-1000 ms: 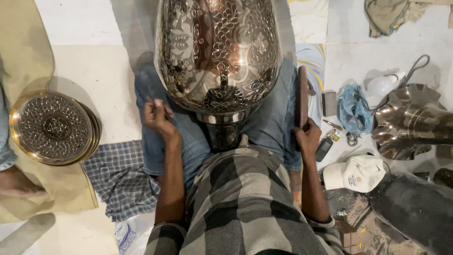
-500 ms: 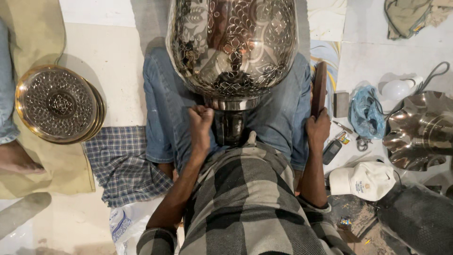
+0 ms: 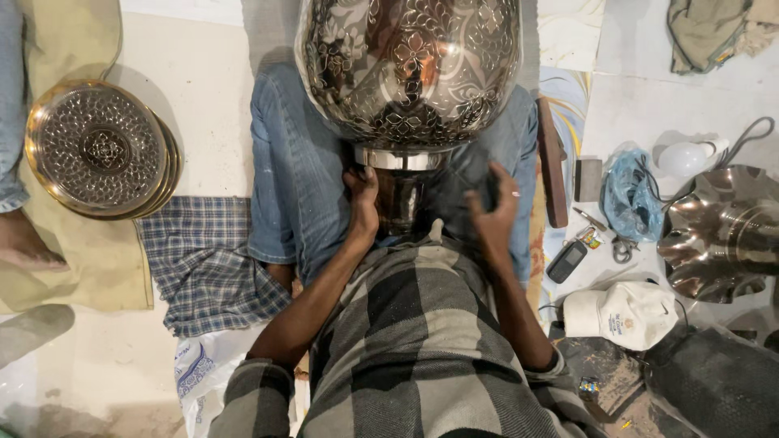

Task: The person sits on the floor and uses a wooden mallet to hammer a chisel into a large silver metal vessel, creating decorative patterns. They repeatedly strike the chisel and adjust the vessel's position to work on different areas.

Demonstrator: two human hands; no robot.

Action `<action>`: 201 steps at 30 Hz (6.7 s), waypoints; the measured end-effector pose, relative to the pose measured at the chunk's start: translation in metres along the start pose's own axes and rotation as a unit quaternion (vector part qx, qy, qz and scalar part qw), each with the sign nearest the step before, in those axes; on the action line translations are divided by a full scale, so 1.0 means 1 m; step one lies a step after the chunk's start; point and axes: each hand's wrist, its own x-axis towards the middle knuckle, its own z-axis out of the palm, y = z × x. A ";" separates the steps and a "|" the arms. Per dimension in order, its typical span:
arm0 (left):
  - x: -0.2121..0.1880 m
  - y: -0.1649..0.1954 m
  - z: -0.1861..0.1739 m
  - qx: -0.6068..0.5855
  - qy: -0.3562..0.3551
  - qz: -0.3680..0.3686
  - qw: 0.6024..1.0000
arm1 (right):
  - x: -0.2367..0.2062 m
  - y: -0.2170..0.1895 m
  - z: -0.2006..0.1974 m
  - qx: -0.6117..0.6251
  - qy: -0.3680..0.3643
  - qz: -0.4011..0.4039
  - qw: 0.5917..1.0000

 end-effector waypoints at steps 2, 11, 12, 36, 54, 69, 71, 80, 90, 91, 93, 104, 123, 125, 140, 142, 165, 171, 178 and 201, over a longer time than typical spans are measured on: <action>-0.002 0.004 -0.001 -0.027 -0.015 0.016 0.999 | -0.004 -0.020 0.012 -0.066 -0.054 -0.056 0.995; -0.008 0.009 -0.001 -0.070 -0.098 0.013 0.993 | 0.001 -0.019 0.092 0.232 -0.225 0.201 0.925; -0.009 0.009 0.000 -0.078 -0.095 -0.014 0.992 | 0.000 -0.019 0.093 0.241 -0.236 0.201 0.920; -0.047 0.078 0.029 -0.401 -0.145 0.059 0.902 | 0.014 -0.131 0.015 0.318 -0.221 0.213 0.897; -0.106 0.096 0.035 -0.461 -0.148 -0.066 0.873 | -0.029 -0.123 -0.002 0.303 -0.241 0.189 0.902; -0.163 0.066 0.020 -0.287 -0.041 -0.034 0.956 | -0.083 -0.134 -0.040 0.276 -0.308 0.207 0.887; -0.155 0.063 0.010 -0.146 -0.019 0.024 0.989 | -0.080 -0.131 -0.036 0.264 -0.331 0.196 0.884; -0.140 0.077 -0.009 -0.041 -0.067 0.108 0.991 | -0.064 -0.115 -0.037 0.191 -0.432 0.127 0.872; -0.118 0.066 -0.019 0.025 -0.057 0.124 0.990 | -0.046 -0.098 -0.021 0.182 -0.466 0.150 0.853; -0.121 0.065 -0.020 0.036 -0.052 0.108 0.992 | -0.046 -0.098 -0.024 0.184 -0.459 0.148 0.857; -0.129 0.063 -0.025 0.062 -0.039 0.118 0.990 | -0.047 -0.097 -0.031 0.130 -0.461 0.117 0.870; -0.098 0.099 -0.049 -0.075 0.050 0.227 0.970 | -0.030 -0.038 -0.032 0.158 -0.245 0.173 0.941; -0.092 0.175 0.044 -0.081 -0.106 0.426 0.895 | 0.036 0.174 -0.070 -0.406 0.100 0.008 0.908; -0.090 0.172 0.044 -0.014 -0.109 0.453 0.885 | 0.035 0.184 -0.078 -0.379 0.069 0.003 0.923; -0.114 0.095 0.002 -0.168 0.086 0.441 0.877 | -0.070 -0.019 -0.048 -0.193 -0.187 -0.297 0.916; -0.124 0.080 -0.003 -0.170 0.108 0.425 0.882 | -0.059 -0.026 -0.045 -0.218 -0.082 -0.568 0.789; -0.123 0.234 0.032 -0.439 -0.077 0.309 0.840 | 0.028 -0.159 -0.023 0.050 -0.018 -0.519 0.853; -0.120 0.205 0.033 -0.429 -0.080 0.323 0.840 | 0.019 -0.121 -0.009 0.050 -0.010 -0.519 0.854; -0.110 0.204 0.024 -0.342 -0.052 0.316 0.883 | 0.004 -0.078 -0.014 0.031 -0.045 -0.507 0.860; -0.052 0.319 0.089 0.105 -0.236 0.429 0.866 | 0.088 0.112 -0.092 -0.382 -0.024 0.170 0.908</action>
